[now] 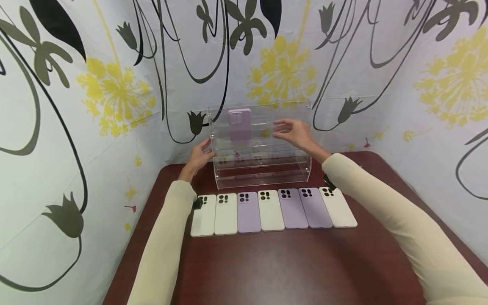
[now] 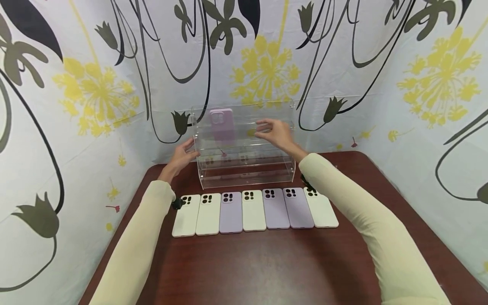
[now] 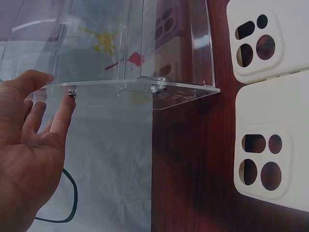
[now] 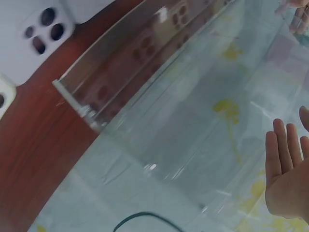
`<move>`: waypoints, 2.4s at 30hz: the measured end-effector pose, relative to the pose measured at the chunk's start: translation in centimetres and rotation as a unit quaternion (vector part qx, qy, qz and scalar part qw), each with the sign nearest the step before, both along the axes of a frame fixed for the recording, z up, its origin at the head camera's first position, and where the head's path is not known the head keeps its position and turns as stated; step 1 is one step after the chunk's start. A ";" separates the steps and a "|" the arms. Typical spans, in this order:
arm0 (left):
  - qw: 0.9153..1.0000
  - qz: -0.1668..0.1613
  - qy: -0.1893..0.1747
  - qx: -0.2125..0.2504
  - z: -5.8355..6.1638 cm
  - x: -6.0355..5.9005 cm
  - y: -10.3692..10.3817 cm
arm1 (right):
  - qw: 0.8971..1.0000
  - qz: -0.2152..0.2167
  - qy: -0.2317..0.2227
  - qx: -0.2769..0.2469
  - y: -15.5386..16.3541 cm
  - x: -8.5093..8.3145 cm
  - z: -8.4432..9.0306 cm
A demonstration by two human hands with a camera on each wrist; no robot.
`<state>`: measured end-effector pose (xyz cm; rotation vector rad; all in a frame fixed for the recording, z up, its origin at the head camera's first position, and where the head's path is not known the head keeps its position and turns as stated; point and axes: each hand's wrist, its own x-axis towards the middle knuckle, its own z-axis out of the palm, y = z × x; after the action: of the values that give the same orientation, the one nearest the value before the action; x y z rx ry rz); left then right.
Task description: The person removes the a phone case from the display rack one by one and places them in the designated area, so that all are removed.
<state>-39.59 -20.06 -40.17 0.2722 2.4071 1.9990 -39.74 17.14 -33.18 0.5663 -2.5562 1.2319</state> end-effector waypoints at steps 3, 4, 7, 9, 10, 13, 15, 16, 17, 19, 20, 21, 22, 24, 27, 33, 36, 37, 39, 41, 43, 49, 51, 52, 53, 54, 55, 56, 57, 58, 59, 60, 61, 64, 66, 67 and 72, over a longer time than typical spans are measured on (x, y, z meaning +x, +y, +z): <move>1.000 0.005 0.009 -0.016 -0.1 -0.1 0.4 | 1.000 0.003 0.004 -0.018 -1.1 -0.3 0.2; 1.000 0.005 0.011 -0.021 -0.1 0.0 0.5 | 1.000 0.002 0.006 -0.023 -1.5 -0.3 0.3; 1.000 0.004 0.011 -0.026 -0.2 -0.1 0.9 | 0.999 0.010 0.005 -0.039 -2.3 -0.8 0.2; 1.000 0.004 0.010 -0.026 -0.3 -0.1 1.2 | 0.999 0.017 0.005 -0.048 -3.0 -0.9 0.3; 1.000 0.004 0.010 -0.025 -0.4 -0.1 1.3 | 0.998 0.020 0.008 -0.052 -3.3 -1.0 0.3; 1.000 0.006 0.012 -0.022 -0.6 -0.1 1.5 | 0.998 0.026 0.020 -0.057 -4.2 -1.2 0.5; 1.000 0.006 0.014 -0.022 -0.6 -0.1 1.6 | 0.997 0.027 0.026 -0.062 -4.9 -1.3 0.7; 1.000 0.006 0.014 -0.022 -0.6 -0.1 1.7 | 0.997 0.027 0.027 -0.064 -5.2 -1.4 0.7; 1.000 0.005 0.015 -0.021 -0.6 -0.1 1.7 | 0.997 0.028 0.026 -0.067 -5.6 -1.5 0.8; 1.000 0.005 0.014 -0.022 -0.7 0.0 1.8 | 0.997 0.025 0.025 -0.070 -6.2 -1.6 0.9; 1.000 0.004 0.014 -0.022 -0.7 0.0 1.9 | 0.997 0.025 0.024 -0.075 -6.5 -1.7 0.9; 1.000 0.004 0.014 -0.022 -0.7 0.0 1.9 | 0.996 0.023 0.025 -0.077 -6.8 -1.8 0.8; 1.000 0.005 0.013 -0.021 -0.8 0.0 2.0 | 0.996 0.020 0.028 -0.078 -7.0 -1.9 0.8; 1.000 0.007 0.012 -0.021 -0.8 0.0 2.1 | 0.996 0.014 0.036 -0.082 -7.4 -2.1 0.6; 1.000 0.012 0.011 -0.017 -0.9 0.0 2.2 | 0.995 0.006 0.050 -0.088 -7.7 -2.3 0.4; 1.000 0.012 0.009 -0.018 -0.9 0.1 2.1 | 0.995 -0.005 0.064 -0.082 -7.8 -2.2 0.5; 1.000 0.015 0.008 -0.013 -0.8 0.1 1.7 | 0.995 -0.003 0.064 -0.081 -7.8 -2.2 0.9; 1.000 0.017 0.007 -0.012 -0.7 0.1 1.6 | 0.994 -0.002 0.066 -0.082 -7.8 -2.2 1.2; 1.000 0.017 0.007 -0.009 -0.5 0.2 1.3 | 0.994 0.000 0.071 -0.085 -7.9 -2.2 1.7; 1.000 0.019 0.007 -0.008 -0.4 0.2 1.0 | 0.993 0.003 0.075 -0.089 -7.9 -2.2 2.3; 1.000 0.021 0.007 -0.009 -0.3 0.2 0.7 | 0.993 0.006 0.078 -0.091 -7.8 -2.2 2.9; 1.000 0.023 0.003 -0.003 -0.2 0.0 0.6 | 0.993 0.009 0.073 -0.094 -6.8 -1.8 4.4; 1.000 0.021 0.004 -0.001 -0.2 0.0 0.6 | 0.993 0.007 0.074 -0.089 -6.3 -1.6 4.8; 1.000 0.021 0.005 -0.001 -0.2 0.0 0.6 | 0.993 0.005 0.076 -0.085 -6.1 -1.5 5.0; 1.000 0.020 0.006 -0.001 -0.3 0.0 0.6 | 0.993 0.004 0.078 -0.085 -5.8 -1.4 5.1; 1.000 0.020 0.007 -0.001 -0.3 -0.1 0.7 | 0.993 0.003 0.081 -0.084 -5.5 -1.4 5.3; 1.000 0.022 0.008 -0.004 -0.3 -0.1 0.7 | 0.993 0.001 0.085 -0.083 -5.3 -1.3 5.5; 1.000 0.023 0.010 -0.006 -0.3 -0.1 0.7 | 0.993 0.000 0.087 -0.081 -4.9 -1.2 5.7; 1.000 0.025 0.013 -0.010 -0.3 0.0 0.8 | 0.993 0.000 0.088 -0.083 -4.7 -1.2 5.9; 0.999 0.026 0.015 -0.015 -0.3 0.1 0.8 | 0.993 0.000 0.089 -0.084 -4.4 -1.1 6.1; 0.999 0.027 0.016 -0.018 -0.3 0.2 0.8 | 0.993 0.000 0.089 -0.083 -4.1 -0.9 6.3; 0.999 0.028 0.018 -0.021 -0.3 0.2 0.8 | 0.993 -0.003 0.089 -0.080 -3.8 -0.9 6.5; 0.999 0.028 0.020 -0.024 -0.2 0.3 0.8 | 0.993 -0.004 0.088 -0.079 -3.5 -0.7 6.7; 0.999 0.027 0.022 -0.024 -0.2 0.3 0.8 | 0.994 -0.013 0.088 -0.070 -2.5 -0.4 7.1; 0.999 0.026 0.022 -0.032 -0.1 0.4 0.8 | 0.994 -0.020 0.091 -0.061 -1.8 -0.3 7.3; 0.999 0.025 0.021 -0.037 -0.1 0.4 0.8 | 0.994 -0.024 0.092 -0.058 -1.5 -0.1 7.4; 0.998 0.017 0.017 -0.056 -0.1 0.7 0.7 | 0.994 -0.038 0.093 -0.048 0.3 0.4 7.4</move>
<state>-38.91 -19.39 -40.23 0.2671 2.5502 1.8780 -39.37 17.43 -25.76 0.5299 -2.3308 1.2081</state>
